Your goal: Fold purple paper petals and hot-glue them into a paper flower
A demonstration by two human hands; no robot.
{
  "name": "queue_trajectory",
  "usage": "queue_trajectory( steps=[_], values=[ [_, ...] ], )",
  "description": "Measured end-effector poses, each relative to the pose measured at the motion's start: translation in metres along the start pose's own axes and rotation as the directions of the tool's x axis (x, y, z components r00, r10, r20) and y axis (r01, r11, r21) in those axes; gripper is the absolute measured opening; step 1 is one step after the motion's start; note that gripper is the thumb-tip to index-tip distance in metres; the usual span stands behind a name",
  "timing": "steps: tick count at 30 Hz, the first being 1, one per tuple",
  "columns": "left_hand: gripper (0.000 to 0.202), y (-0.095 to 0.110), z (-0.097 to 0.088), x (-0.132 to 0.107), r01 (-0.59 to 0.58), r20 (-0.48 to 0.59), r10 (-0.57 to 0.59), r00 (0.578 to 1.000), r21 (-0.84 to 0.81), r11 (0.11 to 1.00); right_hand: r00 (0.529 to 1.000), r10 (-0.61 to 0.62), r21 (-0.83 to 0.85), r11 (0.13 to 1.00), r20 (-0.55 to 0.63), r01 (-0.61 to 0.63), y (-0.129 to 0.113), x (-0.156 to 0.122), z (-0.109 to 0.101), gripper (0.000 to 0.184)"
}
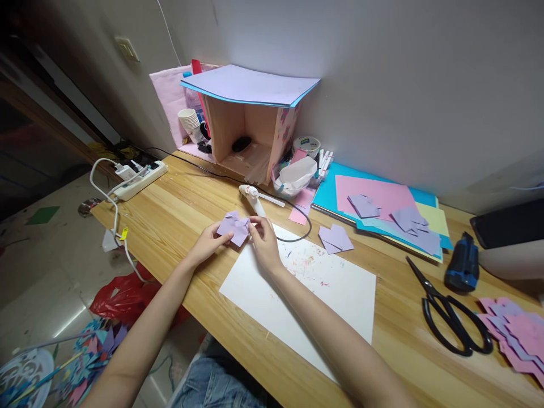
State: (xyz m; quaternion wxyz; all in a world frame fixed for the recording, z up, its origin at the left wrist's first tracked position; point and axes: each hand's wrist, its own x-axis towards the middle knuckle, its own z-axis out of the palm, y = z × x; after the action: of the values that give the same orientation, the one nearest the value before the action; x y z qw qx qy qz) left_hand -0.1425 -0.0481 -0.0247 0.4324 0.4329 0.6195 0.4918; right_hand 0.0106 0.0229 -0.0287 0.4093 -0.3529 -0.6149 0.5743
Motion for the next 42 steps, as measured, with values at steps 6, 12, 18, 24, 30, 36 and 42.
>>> queue_trajectory(
  steps=[6,12,18,24,30,36,42],
  values=[
    [0.031,-0.001,-0.011,0.003,0.028,-0.163,-0.029,0.986,-0.008,1.0,0.974,-0.19,-0.189,0.968,-0.126,0.165,-0.003,-0.005,-0.004,0.016],
    [0.031,-0.004,-0.015,0.006,0.015,-0.251,-0.032,0.967,-0.069,0.997,0.983,-0.163,-0.17,0.974,-0.082,0.148,0.0,-0.003,-0.005,0.012],
    [0.035,-0.008,-0.016,0.009,0.022,-0.299,-0.066,0.952,-0.148,0.989,0.99,-0.136,-0.112,0.985,-0.028,0.132,-0.005,-0.004,-0.003,0.015],
    [0.037,-0.009,-0.018,0.01,0.028,-0.315,-0.082,0.946,-0.17,0.985,0.986,-0.167,-0.171,0.972,-0.025,0.161,-0.004,-0.006,-0.001,0.013],
    [0.038,-0.006,-0.014,0.009,0.017,-0.261,-0.052,0.964,-0.134,0.991,0.871,-0.42,-0.291,0.893,-0.257,0.344,-0.015,0.015,-0.033,0.022],
    [0.04,0.004,-0.008,0.007,0.042,-0.157,-0.069,0.985,-0.166,0.985,0.707,-0.632,-0.595,0.713,-0.317,0.371,-0.046,0.094,-0.079,0.019],
    [0.037,0.003,-0.011,0.007,0.049,-0.141,-0.093,0.986,-0.291,0.955,0.839,-0.544,-0.914,0.331,0.017,0.233,-0.049,0.13,-0.079,0.047]
  ],
)
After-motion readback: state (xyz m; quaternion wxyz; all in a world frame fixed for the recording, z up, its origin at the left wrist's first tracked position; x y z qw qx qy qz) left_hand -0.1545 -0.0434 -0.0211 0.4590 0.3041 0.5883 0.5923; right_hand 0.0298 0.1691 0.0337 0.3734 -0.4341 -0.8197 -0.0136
